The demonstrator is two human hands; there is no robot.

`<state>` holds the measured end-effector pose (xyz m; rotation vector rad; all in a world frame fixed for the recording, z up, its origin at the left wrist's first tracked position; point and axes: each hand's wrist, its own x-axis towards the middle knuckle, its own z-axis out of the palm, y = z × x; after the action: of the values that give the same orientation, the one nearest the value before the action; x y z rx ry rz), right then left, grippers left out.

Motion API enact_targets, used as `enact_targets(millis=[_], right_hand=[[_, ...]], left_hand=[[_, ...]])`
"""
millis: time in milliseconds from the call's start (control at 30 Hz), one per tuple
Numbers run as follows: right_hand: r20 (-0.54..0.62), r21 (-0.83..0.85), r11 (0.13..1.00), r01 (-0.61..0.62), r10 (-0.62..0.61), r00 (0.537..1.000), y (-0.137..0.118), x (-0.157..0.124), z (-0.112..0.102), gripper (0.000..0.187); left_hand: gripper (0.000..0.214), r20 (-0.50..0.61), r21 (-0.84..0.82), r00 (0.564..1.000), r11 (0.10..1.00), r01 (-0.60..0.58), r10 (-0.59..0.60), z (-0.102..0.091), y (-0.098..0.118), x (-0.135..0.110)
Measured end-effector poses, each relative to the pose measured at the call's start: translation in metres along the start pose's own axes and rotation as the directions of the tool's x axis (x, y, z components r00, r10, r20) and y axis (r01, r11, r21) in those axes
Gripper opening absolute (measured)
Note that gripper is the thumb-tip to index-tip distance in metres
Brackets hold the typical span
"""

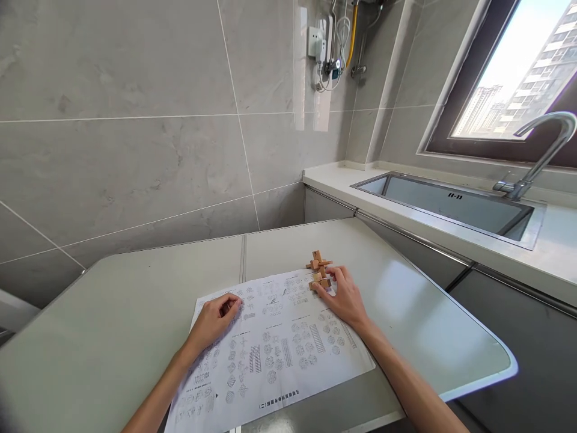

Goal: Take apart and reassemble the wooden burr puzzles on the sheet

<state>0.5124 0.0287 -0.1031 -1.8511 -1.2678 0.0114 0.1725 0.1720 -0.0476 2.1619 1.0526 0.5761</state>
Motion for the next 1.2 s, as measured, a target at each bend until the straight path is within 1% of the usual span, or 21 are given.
enact_targets(millis=[133, 333, 500, 633, 833, 900, 967, 1000, 1100, 1133, 1200], right_hand=[[0.084, -0.019, 0.999, 0.037, -0.035, 0.996, -0.004, -0.003, 0.002, 0.037], [0.079, 0.028, 0.999, 0.027, -0.029, 0.996, -0.006, -0.002, 0.003, 0.034], [0.143, 0.07, 0.997, 0.016, -0.025, 0.989, -0.011, 0.001, 0.001, 0.033], [0.166, 0.088, 0.996, 0.006, -0.02, 0.986, -0.016, 0.002, -0.002, 0.034], [0.209, 0.228, 0.973, -0.044, -0.005, 0.978, -0.024, 0.0, -0.003, 0.036], [0.184, 0.3, 0.949, -0.094, 0.039, 0.982, -0.027, 0.001, -0.001, 0.037], [0.178, 0.394, 0.906, -0.152, 0.087, 0.98, -0.033, 0.001, 0.003, 0.038], [0.196, 0.443, 0.88, -0.174, 0.095, 0.976, -0.037, 0.002, 0.005, 0.039], [0.287, 0.544, 0.815, -0.2, 0.043, 0.957, -0.056, 0.005, 0.01, 0.038], [0.303, 0.571, 0.793, -0.212, 0.037, 0.952, -0.064, 0.006, 0.011, 0.038], [0.37, 0.664, 0.692, -0.284, 0.027, 0.929, -0.081, 0.007, 0.011, 0.039]], left_hand=[[0.042, -0.007, -0.015, 1.0, 1.0, 0.012, -0.012, -0.001, -0.001, 0.0], [0.039, 0.022, 0.027, 1.0, 1.0, 0.004, -0.004, 0.003, -0.004, 0.002], [0.038, 0.023, 0.074, 1.0, 0.997, 0.008, -0.009, 0.005, -0.002, 0.005], [0.038, 0.024, 0.098, 1.0, 0.995, -0.012, 0.01, 0.005, 0.004, 0.005], [0.039, 0.047, 0.119, 0.998, 0.992, -0.048, 0.043, 0.008, 0.01, 0.001], [0.04, 0.068, 0.108, 0.996, 0.992, -0.068, 0.061, 0.01, 0.013, 0.001], [0.04, 0.089, 0.088, 0.993, 0.992, -0.09, 0.082, 0.012, 0.02, 0.002], [0.04, 0.102, 0.077, 0.99, 0.992, -0.103, 0.095, 0.014, 0.024, 0.003], [0.037, 0.123, 0.015, 0.986, 0.994, -0.112, 0.109, 0.024, 0.04, 0.007], [0.037, 0.095, -0.034, 0.991, 0.995, -0.093, 0.095, 0.028, 0.045, 0.008], [0.051, 0.026, -0.168, 0.999, 0.985, -0.043, 0.048, 0.038, 0.051, 0.008]])
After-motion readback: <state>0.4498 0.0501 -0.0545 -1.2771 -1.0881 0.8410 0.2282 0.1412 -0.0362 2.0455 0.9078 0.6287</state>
